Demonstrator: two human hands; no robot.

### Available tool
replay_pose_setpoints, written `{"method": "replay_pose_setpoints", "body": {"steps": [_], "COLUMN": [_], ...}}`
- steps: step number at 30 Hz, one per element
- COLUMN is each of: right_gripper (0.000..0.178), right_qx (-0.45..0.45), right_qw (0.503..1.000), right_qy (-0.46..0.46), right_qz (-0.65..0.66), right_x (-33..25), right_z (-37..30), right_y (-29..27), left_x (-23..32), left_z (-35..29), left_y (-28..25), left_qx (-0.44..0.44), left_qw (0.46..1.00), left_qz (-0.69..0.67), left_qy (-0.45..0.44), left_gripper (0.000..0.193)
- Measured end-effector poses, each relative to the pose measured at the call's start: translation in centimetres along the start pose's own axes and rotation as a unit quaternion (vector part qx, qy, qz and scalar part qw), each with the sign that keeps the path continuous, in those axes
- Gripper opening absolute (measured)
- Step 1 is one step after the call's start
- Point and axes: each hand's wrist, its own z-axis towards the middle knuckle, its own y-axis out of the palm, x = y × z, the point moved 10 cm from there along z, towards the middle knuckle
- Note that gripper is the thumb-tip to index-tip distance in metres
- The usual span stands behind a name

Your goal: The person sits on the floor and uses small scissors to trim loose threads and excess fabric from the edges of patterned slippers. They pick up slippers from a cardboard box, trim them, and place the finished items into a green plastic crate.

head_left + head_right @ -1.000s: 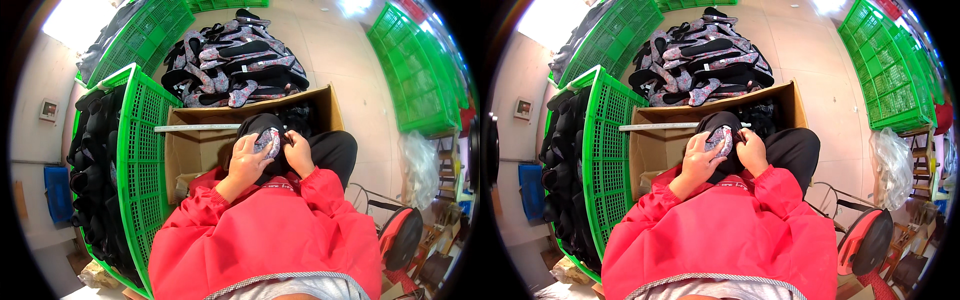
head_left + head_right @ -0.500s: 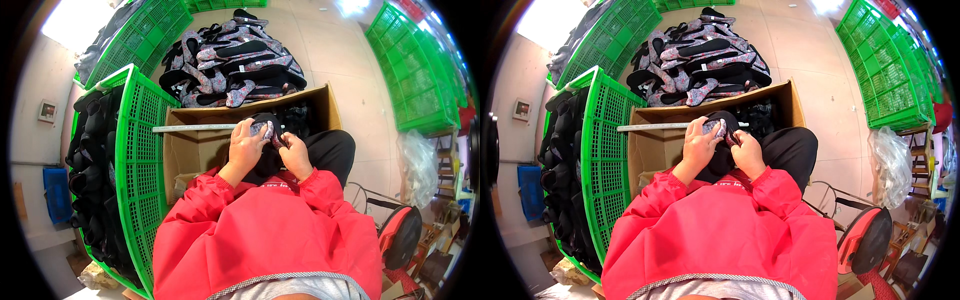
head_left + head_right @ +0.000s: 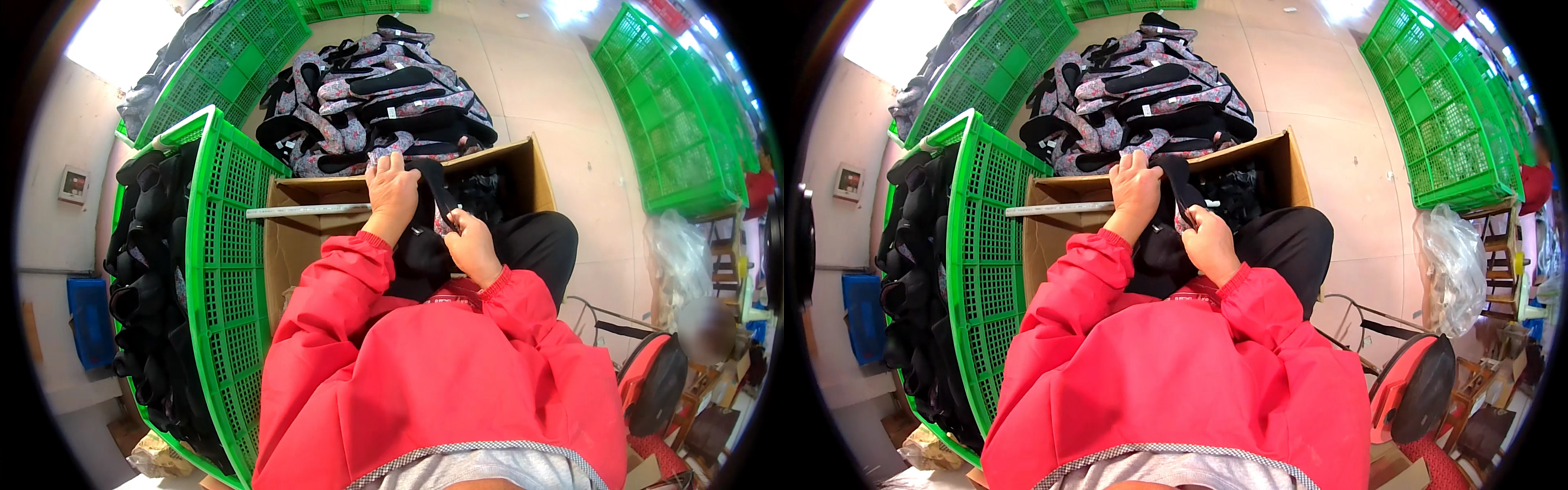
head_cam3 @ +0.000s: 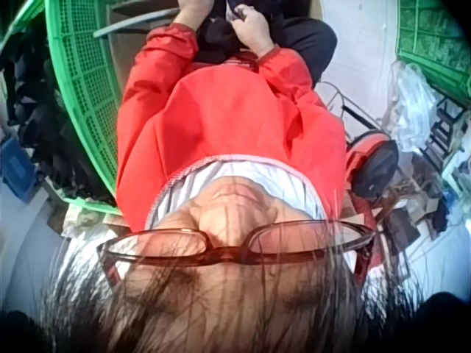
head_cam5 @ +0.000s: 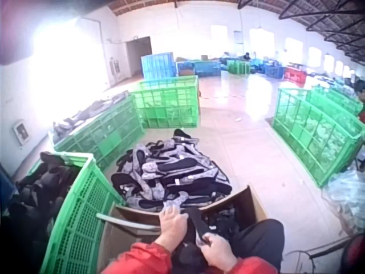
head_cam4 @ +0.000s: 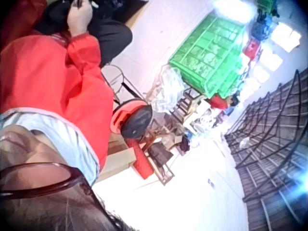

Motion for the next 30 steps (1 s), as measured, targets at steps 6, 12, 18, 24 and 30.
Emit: {"method": "replay_pose_setpoints", "body": {"steps": [6, 12, 18, 24, 30], "right_gripper": [0.019, 0.024, 0.029, 0.017, 0.018], "right_qx": [0.005, -0.017, 0.007, 0.053, -0.048], "right_qw": [1.0, 0.998, 0.993, 0.948, 0.91], "right_qy": [-0.005, 0.036, 0.075, 0.147, 0.181], "right_qz": [-0.011, 0.038, 0.087, 0.277, 0.369], "right_x": [-0.4, 2.1, 4.3, 4.5, 3.4], "right_z": [-0.3, -0.4, -3.1, -3.7, -3.8], "right_y": [0.8, 0.8, 0.4, -0.5, -0.5], "left_x": [-0.3, 0.2, 2.8, -2.5, -4.7], "left_z": [0.8, 0.0, -3.3, -5.9, -6.3], "left_y": [4.2, 4.6, -1.0, -4.9, -3.1], "left_qx": [-0.192, -0.217, -0.127, -0.053, -0.042], "left_qw": [0.977, 0.97, 0.986, 0.91, 0.469], "left_qz": [0.091, 0.103, 0.019, -0.395, -0.832], "left_qy": [0.007, 0.046, 0.102, -0.115, -0.293], "left_gripper": [0.023, 0.021, 0.023, 0.031, 0.062]}}
